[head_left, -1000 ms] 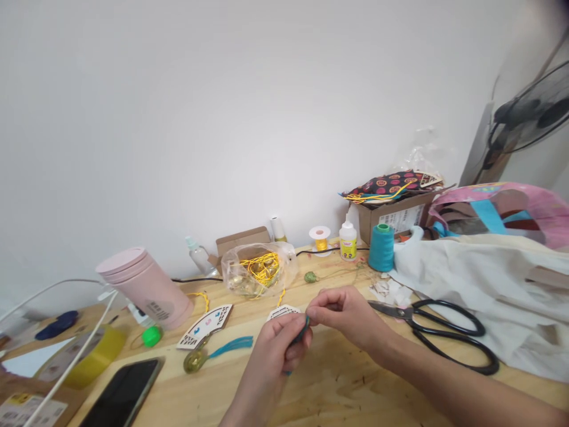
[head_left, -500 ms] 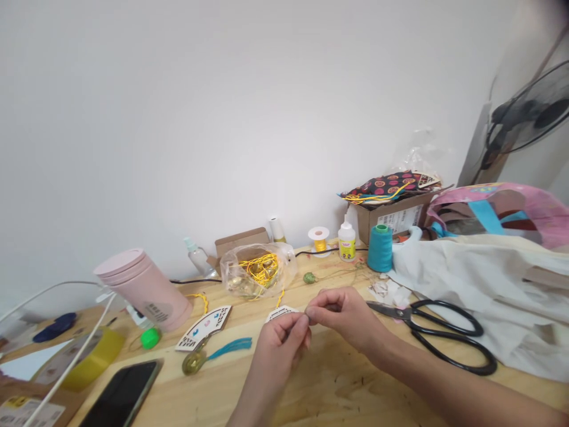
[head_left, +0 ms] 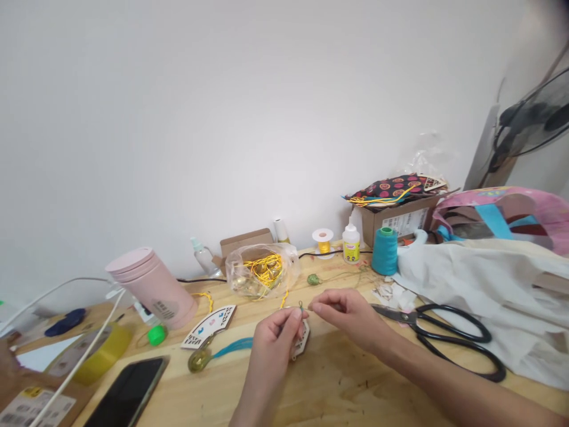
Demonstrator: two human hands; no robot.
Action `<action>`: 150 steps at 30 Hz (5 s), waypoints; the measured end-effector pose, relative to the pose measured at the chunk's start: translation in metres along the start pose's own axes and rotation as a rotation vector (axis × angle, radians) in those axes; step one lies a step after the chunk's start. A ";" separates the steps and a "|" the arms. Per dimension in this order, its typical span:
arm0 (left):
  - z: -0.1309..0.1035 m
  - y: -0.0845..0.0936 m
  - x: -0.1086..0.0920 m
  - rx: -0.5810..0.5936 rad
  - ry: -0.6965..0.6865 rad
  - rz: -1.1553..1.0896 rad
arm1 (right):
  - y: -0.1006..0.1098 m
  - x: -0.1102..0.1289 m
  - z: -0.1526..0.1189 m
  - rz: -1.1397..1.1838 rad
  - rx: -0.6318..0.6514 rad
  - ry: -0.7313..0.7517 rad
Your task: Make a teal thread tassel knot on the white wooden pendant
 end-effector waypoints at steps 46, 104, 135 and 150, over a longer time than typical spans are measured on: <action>0.002 -0.003 0.008 -0.008 -0.101 0.196 | -0.003 0.023 -0.010 -0.735 -0.053 0.363; -0.009 -0.010 -0.025 0.056 -0.355 0.498 | -0.001 0.003 0.000 -0.250 0.114 0.112; -0.016 -0.019 -0.034 0.100 -0.465 0.871 | 0.004 0.046 -0.012 -0.841 0.132 0.520; -0.020 -0.016 -0.037 0.092 -0.530 0.730 | 0.004 0.024 -0.003 -0.489 0.032 0.384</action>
Point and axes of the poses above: each hand's wrist, its own z-axis towards the middle knuckle, its own y-axis out of the back of the hand, x = y × z, the point moved 8 cm from there along z, towards the middle knuckle, and after that the axes turned 2 degrees about z, right-handed, at the moved point
